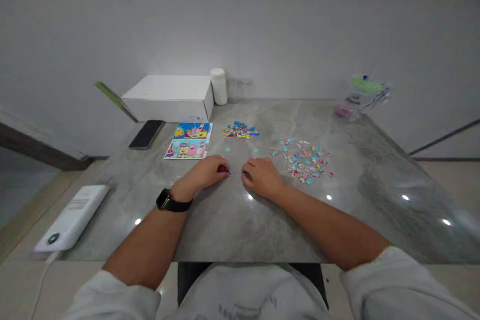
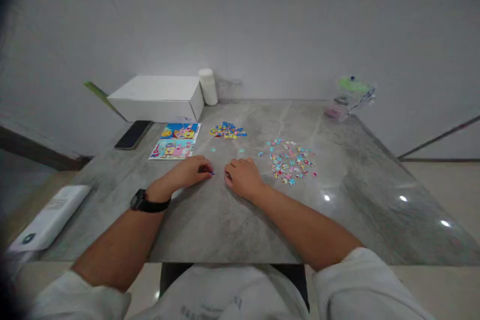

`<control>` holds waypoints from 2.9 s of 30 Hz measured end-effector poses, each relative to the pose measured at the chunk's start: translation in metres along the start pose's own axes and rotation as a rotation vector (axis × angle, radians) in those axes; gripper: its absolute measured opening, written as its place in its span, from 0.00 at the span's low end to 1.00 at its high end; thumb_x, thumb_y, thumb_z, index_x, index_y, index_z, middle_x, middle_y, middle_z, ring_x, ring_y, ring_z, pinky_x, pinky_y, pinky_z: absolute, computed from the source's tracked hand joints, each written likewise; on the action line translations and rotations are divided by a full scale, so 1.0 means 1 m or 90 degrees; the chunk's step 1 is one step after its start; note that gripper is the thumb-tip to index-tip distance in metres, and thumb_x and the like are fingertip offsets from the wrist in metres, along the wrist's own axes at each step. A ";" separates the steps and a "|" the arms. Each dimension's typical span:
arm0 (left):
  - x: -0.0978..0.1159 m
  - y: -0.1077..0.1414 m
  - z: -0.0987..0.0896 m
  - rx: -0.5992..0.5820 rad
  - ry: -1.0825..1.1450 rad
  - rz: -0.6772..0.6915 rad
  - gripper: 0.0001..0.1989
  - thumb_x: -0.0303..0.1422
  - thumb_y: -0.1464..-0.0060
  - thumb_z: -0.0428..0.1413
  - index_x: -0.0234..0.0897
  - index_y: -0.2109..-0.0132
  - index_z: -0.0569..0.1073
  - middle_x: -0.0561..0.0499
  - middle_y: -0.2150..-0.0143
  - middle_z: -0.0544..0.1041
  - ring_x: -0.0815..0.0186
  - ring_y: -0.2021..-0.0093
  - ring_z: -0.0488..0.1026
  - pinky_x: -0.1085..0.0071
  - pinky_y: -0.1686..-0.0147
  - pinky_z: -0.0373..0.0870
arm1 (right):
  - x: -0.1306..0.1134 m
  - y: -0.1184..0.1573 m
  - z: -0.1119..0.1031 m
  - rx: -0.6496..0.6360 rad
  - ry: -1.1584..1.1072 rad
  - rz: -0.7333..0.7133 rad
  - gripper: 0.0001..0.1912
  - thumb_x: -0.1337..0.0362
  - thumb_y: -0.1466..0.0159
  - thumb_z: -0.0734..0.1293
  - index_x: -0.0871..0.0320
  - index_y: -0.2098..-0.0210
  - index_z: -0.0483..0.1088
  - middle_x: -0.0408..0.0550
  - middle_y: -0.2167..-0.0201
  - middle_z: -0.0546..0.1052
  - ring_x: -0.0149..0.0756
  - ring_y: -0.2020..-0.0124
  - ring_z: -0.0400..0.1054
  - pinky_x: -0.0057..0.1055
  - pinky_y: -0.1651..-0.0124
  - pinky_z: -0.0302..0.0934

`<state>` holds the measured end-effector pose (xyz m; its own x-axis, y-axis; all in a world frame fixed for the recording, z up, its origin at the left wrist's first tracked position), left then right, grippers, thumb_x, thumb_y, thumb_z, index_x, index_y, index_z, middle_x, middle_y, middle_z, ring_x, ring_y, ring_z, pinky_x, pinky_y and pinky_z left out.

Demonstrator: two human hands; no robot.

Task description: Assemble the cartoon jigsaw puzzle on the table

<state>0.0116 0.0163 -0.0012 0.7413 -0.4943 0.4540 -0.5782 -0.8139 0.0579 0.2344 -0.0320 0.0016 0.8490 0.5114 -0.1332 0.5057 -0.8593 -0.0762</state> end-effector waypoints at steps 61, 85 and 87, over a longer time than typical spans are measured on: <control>0.002 -0.015 0.005 0.484 0.240 -0.083 0.13 0.34 0.33 0.53 0.40 0.46 0.76 0.48 0.53 0.79 0.65 0.62 0.73 0.66 0.59 0.71 | 0.204 -0.042 -0.019 -0.083 0.074 0.269 0.12 0.56 0.34 0.73 0.53 0.54 0.85 0.57 0.49 0.82 0.47 0.49 0.76 0.35 0.49 0.66; 0.000 -0.017 0.008 0.457 0.229 -0.065 0.13 0.35 0.32 0.53 0.40 0.45 0.77 0.48 0.54 0.78 0.64 0.62 0.73 0.65 0.59 0.72 | 0.210 -0.039 -0.031 -0.014 0.069 0.333 0.18 0.52 0.27 0.65 0.54 0.52 0.84 0.59 0.50 0.81 0.48 0.49 0.75 0.37 0.49 0.65; 0.001 -0.017 0.008 0.456 0.231 -0.061 0.13 0.35 0.32 0.53 0.40 0.45 0.77 0.48 0.53 0.78 0.64 0.62 0.73 0.65 0.59 0.71 | 0.215 -0.037 -0.036 0.015 0.057 0.349 0.16 0.56 0.27 0.65 0.54 0.50 0.83 0.58 0.50 0.81 0.47 0.49 0.75 0.37 0.48 0.64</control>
<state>0.0247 0.0273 -0.0090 0.5481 -0.3827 0.7437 -0.0672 -0.9065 -0.4169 0.4037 0.1096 0.0117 0.9971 -0.0141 -0.0752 -0.0173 -0.9990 -0.0422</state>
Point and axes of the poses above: each hand's wrist, its own y-axis away from the middle knuckle, its own z-axis out of the palm, x = y × z, the point moved 2 cm from there along -y, towards the middle knuckle
